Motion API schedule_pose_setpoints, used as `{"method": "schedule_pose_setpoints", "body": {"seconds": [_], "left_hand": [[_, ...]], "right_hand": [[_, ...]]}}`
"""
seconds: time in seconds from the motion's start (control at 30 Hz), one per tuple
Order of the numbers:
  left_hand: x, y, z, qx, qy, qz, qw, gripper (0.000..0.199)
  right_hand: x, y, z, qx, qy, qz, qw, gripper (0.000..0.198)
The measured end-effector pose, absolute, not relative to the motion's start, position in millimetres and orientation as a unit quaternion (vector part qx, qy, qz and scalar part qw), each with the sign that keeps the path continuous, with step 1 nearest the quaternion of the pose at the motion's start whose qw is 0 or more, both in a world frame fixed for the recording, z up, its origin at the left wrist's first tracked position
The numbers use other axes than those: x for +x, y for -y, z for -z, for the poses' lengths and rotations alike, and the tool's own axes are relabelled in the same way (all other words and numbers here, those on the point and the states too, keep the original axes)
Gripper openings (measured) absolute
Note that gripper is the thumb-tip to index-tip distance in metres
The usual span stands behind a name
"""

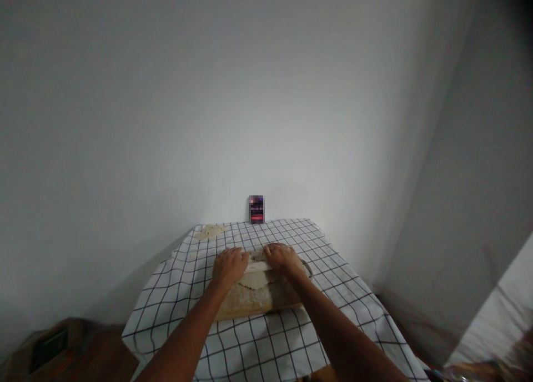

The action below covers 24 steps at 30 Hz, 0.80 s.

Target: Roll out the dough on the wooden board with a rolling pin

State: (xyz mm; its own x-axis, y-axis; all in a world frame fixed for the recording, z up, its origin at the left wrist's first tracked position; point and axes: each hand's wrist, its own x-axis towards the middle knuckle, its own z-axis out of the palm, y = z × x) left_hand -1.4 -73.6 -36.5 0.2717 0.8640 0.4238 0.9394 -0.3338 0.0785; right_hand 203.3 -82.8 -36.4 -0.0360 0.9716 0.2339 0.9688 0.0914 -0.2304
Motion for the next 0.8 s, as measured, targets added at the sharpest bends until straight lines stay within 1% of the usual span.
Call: {"method": "schedule_pose_setpoints", "body": {"seconds": [0.13,0.23,0.33,0.5,0.6,0.7,0.8], "left_hand": [[0.6,58.7,29.8,-0.783,0.596,0.168,0.064,0.038],[1.9,45.6,25.1,-0.771,0.619,0.145,0.035,0.041],[1.4,34.8,21.3,-0.766,0.629,0.132,0.005,0.046],[-1.8,23.2,18.8,-0.776,0.617,0.121,-0.041,0.052],[-4.3,19.8,19.5,-0.788,0.599,0.125,-0.062,0.054],[-7.3,19.7,21.6,-0.795,0.586,0.132,-0.080,0.056],[-9.9,22.2,24.7,-0.793,0.585,0.135,-0.100,0.062]], "right_hand": [[201.7,72.9,35.1,-0.690,0.703,-0.024,0.170,0.050],[199.9,62.9,33.8,-0.702,0.692,-0.043,0.163,0.046],[197.9,52.9,33.8,-0.721,0.672,-0.044,0.163,0.043],[196.6,37.4,37.3,-0.742,0.651,-0.034,0.158,0.046],[196.9,31.1,39.6,-0.743,0.658,-0.020,0.118,0.042],[197.1,29.4,41.5,-0.714,0.698,-0.002,0.058,0.035],[197.9,32.3,45.3,-0.688,0.725,0.031,0.022,0.033]]}}
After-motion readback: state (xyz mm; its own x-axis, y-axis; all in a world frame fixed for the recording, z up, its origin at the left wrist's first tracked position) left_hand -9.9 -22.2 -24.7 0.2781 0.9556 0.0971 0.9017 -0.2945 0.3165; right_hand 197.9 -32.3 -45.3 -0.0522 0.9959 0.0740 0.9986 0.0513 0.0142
